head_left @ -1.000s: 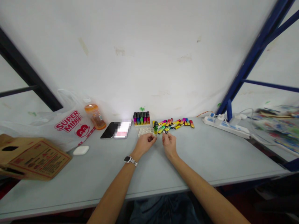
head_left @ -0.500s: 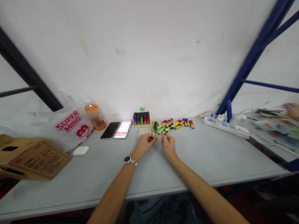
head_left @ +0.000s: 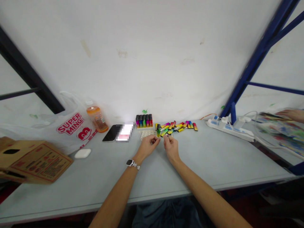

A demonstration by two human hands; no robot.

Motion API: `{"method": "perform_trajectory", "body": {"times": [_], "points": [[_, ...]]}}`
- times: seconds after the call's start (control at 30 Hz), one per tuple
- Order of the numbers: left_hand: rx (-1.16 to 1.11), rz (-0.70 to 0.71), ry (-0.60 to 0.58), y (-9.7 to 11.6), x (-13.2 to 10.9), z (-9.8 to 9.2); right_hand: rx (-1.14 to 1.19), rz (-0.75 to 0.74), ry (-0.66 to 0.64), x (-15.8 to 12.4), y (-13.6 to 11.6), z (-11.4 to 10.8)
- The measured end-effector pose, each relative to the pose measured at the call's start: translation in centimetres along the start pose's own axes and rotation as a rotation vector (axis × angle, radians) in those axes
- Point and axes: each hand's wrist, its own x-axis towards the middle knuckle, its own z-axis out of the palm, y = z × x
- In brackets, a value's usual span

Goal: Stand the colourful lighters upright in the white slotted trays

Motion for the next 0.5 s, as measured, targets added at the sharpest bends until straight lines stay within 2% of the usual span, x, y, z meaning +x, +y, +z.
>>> {"method": "perform_trajectory", "body": {"times": [0.23, 0.5], "points": [[-0.304, 0.023, 0.003, 1.3, -0.2, -0.6, 0.165, 0.025, -0.124, -0.7, -1.1, -0.1], [-0.477, -0.06, 0.044, 0.4, 0.2, 0.4, 0.169, -0.022, -0.237, -0.7, -0.7, 0.2]]}}
